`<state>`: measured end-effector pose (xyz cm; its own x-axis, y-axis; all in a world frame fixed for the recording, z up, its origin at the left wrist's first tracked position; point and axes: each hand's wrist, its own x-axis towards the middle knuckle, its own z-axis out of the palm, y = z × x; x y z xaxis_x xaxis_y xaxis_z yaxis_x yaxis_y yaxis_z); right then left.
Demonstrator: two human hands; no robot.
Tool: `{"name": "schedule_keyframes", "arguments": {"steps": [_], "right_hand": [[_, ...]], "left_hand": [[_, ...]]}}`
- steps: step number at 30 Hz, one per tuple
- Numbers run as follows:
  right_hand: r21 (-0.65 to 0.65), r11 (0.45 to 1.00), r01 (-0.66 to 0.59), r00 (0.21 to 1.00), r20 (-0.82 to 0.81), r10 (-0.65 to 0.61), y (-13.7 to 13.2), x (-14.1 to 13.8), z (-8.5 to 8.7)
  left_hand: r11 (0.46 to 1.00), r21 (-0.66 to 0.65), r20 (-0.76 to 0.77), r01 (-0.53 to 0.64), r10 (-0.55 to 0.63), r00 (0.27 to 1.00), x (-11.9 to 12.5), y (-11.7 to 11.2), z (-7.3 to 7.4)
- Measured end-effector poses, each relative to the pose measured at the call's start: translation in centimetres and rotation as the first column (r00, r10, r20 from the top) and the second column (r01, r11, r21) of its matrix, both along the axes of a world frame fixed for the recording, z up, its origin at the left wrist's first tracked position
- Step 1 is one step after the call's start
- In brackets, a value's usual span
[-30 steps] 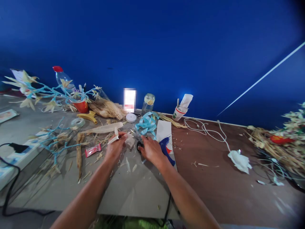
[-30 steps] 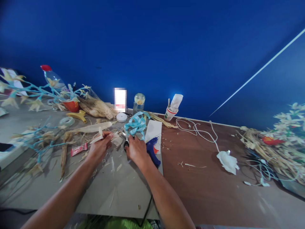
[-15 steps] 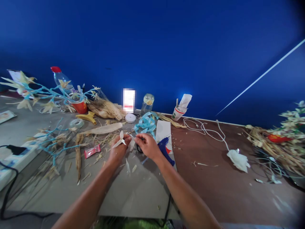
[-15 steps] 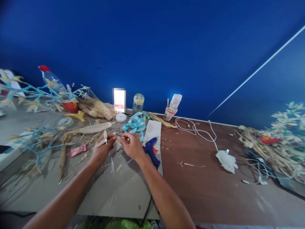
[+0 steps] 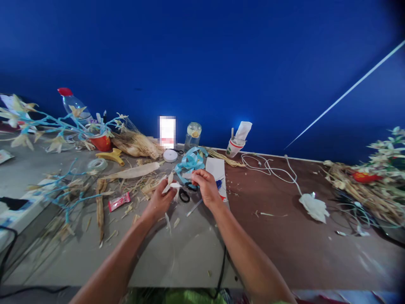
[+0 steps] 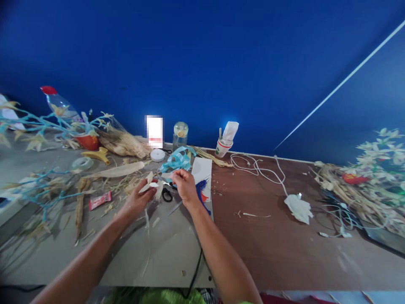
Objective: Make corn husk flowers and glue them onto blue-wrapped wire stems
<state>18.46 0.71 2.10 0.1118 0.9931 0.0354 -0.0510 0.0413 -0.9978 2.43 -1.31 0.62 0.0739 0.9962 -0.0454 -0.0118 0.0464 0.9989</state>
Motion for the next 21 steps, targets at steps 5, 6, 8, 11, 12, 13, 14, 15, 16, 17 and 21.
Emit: {"name": "schedule_keyframes", "arguments": {"steps": [5, 6, 8, 11, 12, 13, 14, 15, 16, 17, 21], "right_hand": [[0.002, 0.997, -0.082, 0.978, -0.194, 0.081, 0.0, 0.1, 0.1], [-0.001, 0.997, -0.080, 0.976, -0.205, 0.078, 0.1, 0.1, 0.0], [-0.007, 0.998, -0.054, 0.974, -0.220, 0.052, 0.2, 0.3, 0.0], [-0.022, 0.998, -0.051, 0.972, -0.232, 0.044, 0.6, 0.9, 0.0], [-0.033, 0.997, -0.071, 0.972, -0.228, 0.062, 0.7, 1.1, 0.0], [-0.044, 0.994, -0.098, 0.972, -0.221, 0.086, 0.8, 1.4, 0.1], [-0.056, 0.990, -0.127, 0.971, -0.209, 0.113, 0.8, 1.6, 0.1], [-0.068, 0.986, -0.152, 0.972, -0.193, 0.137, 0.9, 1.7, 0.2], [-0.078, 0.982, -0.173, 0.972, -0.173, 0.158, 0.9, 1.9, 0.2], [-0.085, 0.978, -0.189, 0.973, -0.151, 0.175, 0.8, 2.0, 0.3], [-0.100, 0.957, -0.271, 0.963, -0.030, 0.269, 0.4, 2.1, 0.9]], "left_hand": [[0.989, -0.064, 0.183, 0.131, -0.117, 0.976, 0.0, 0.2, -0.4], [0.989, -0.081, 0.220, 0.125, -0.104, 0.970, 0.0, 0.2, -0.4], [0.987, -0.097, 0.274, 0.125, -0.094, 0.957, -0.1, 0.3, -0.4], [0.982, -0.090, 0.325, 0.167, -0.130, 0.937, -0.4, 0.3, -0.2], [0.978, -0.090, 0.340, 0.187, -0.146, 0.929, -0.5, 0.2, 0.0], [0.973, -0.091, 0.355, 0.211, -0.166, 0.920, -0.6, 0.2, 0.2], [0.967, -0.091, 0.370, 0.236, -0.187, 0.910, -0.6, 0.0, 0.4], [0.961, -0.092, 0.383, 0.259, -0.206, 0.901, -0.7, -0.1, 0.6], [0.956, -0.093, 0.393, 0.277, -0.220, 0.893, -0.7, -0.2, 0.8], [0.954, -0.090, 0.403, 0.287, -0.228, 0.886, -0.7, -0.3, 0.9], [0.957, -0.066, 0.434, 0.284, -0.228, 0.871, -0.9, -0.3, 1.1]]}}
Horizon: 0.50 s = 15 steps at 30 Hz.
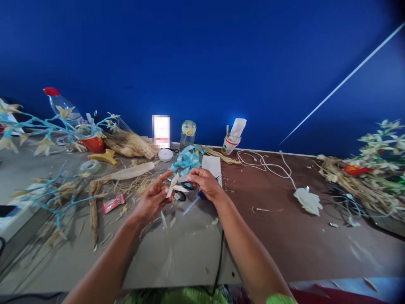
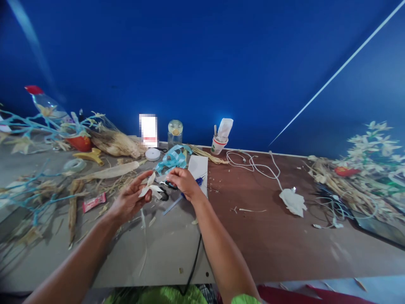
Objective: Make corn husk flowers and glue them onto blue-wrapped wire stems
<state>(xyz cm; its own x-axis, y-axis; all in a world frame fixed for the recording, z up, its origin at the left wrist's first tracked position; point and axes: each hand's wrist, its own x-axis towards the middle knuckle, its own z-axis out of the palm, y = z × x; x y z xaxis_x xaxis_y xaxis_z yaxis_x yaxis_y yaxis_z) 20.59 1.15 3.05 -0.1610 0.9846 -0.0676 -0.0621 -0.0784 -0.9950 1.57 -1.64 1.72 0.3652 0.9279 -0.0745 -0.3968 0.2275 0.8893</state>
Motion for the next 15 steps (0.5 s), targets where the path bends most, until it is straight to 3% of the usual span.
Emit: {"name": "schedule_keyframes", "arguments": {"steps": [7, 15], "right_hand": [[0.108, 0.979, -0.173, 0.951, 0.278, 0.137, -0.9, 0.1, 1.5], [0.115, 0.943, -0.313, 0.910, 0.320, 0.263, -1.3, 0.4, 2.4]], "left_hand": [[0.995, -0.074, 0.032, 0.071, -0.069, 0.997, -0.1, 0.5, -0.9], [0.983, -0.119, 0.042, 0.138, -0.133, 0.990, -0.3, 0.3, -0.8]]}}
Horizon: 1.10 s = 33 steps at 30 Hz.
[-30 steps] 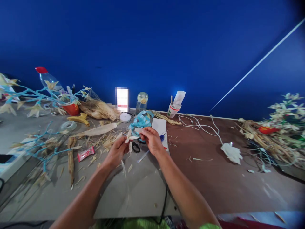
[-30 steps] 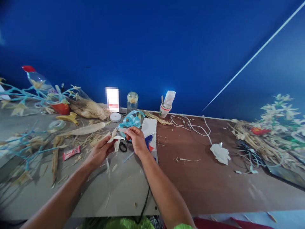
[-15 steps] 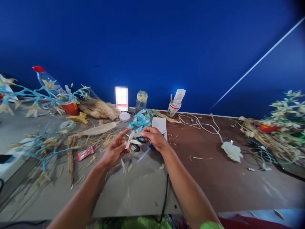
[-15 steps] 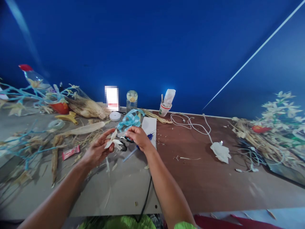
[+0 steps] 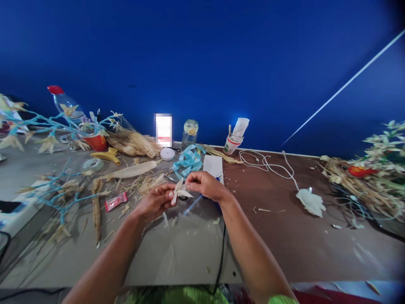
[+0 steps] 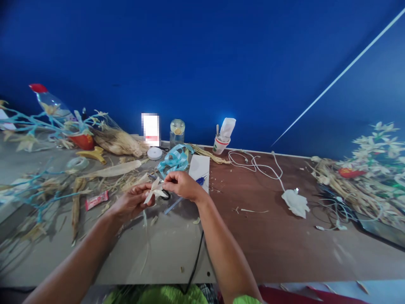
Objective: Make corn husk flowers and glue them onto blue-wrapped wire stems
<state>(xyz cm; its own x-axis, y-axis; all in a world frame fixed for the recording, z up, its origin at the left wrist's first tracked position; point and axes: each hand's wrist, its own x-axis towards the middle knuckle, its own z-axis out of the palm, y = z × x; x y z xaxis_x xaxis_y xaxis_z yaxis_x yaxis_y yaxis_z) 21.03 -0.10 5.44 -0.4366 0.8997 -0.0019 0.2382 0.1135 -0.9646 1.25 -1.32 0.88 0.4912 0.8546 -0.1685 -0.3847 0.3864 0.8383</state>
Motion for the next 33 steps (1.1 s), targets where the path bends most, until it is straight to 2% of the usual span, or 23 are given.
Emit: {"name": "schedule_keyframes", "arguments": {"steps": [17, 22, 28, 33], "right_hand": [[-0.098, 0.994, -0.048, 0.989, -0.144, 0.033, -0.1, -0.3, 0.1], [-0.175, 0.984, -0.041, 0.975, -0.220, 0.002, 0.0, -0.4, -0.3], [-0.340, 0.939, -0.060, 0.902, -0.421, -0.094, 0.1, -0.8, -0.7], [-0.473, 0.877, -0.087, 0.828, -0.523, -0.199, 0.2, -1.4, -1.0]], "left_hand": [[0.998, -0.018, 0.087, 0.063, -0.061, 0.994, -0.2, 0.0, 0.2], [0.998, 0.012, 0.104, 0.055, -0.056, 0.993, -0.2, 0.0, 0.0], [0.997, 0.050, 0.124, 0.052, -0.058, 0.991, -0.2, 0.2, -0.3], [1.000, -0.012, 0.102, 0.013, -0.011, 0.995, -0.4, 0.4, -1.0]]}}
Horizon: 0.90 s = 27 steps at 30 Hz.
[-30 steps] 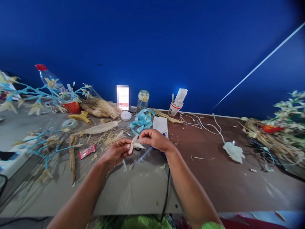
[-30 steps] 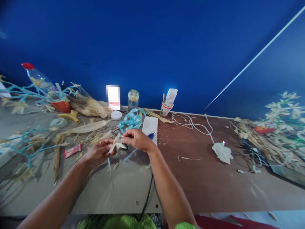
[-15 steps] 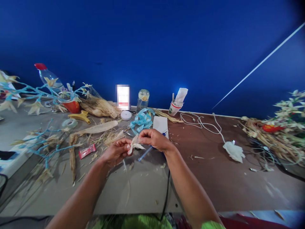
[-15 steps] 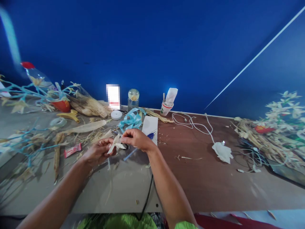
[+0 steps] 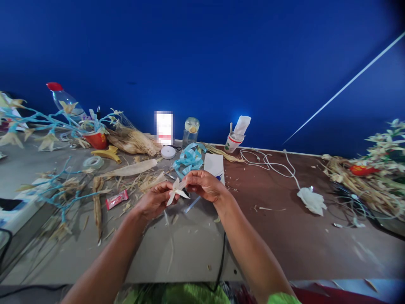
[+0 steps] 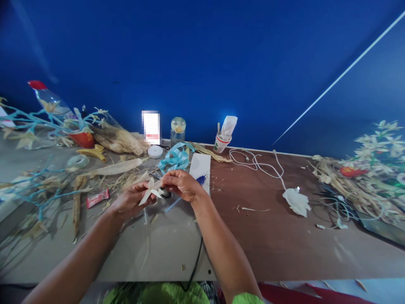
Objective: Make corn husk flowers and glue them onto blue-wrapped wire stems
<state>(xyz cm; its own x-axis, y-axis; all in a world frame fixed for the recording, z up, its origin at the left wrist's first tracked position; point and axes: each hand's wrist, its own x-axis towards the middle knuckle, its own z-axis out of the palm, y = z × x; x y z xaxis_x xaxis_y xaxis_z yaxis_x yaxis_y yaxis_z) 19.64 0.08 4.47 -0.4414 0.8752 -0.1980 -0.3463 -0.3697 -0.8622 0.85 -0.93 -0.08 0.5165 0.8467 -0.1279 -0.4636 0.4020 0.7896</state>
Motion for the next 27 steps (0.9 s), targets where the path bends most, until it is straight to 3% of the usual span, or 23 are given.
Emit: {"name": "schedule_keyframes", "arguments": {"steps": [12, 27], "right_hand": [[-0.042, 0.998, -0.050, 0.980, -0.195, 0.041, 0.10, -0.47, -0.66], [-0.043, 0.999, -0.013, 0.988, -0.156, 0.006, -0.18, -0.62, -0.19]], "left_hand": [[0.993, -0.054, 0.018, -0.105, 0.106, 0.994, 0.05, 0.09, -0.26], [0.992, -0.065, 0.039, -0.103, 0.106, 0.994, 0.06, -0.02, -0.23]]}}
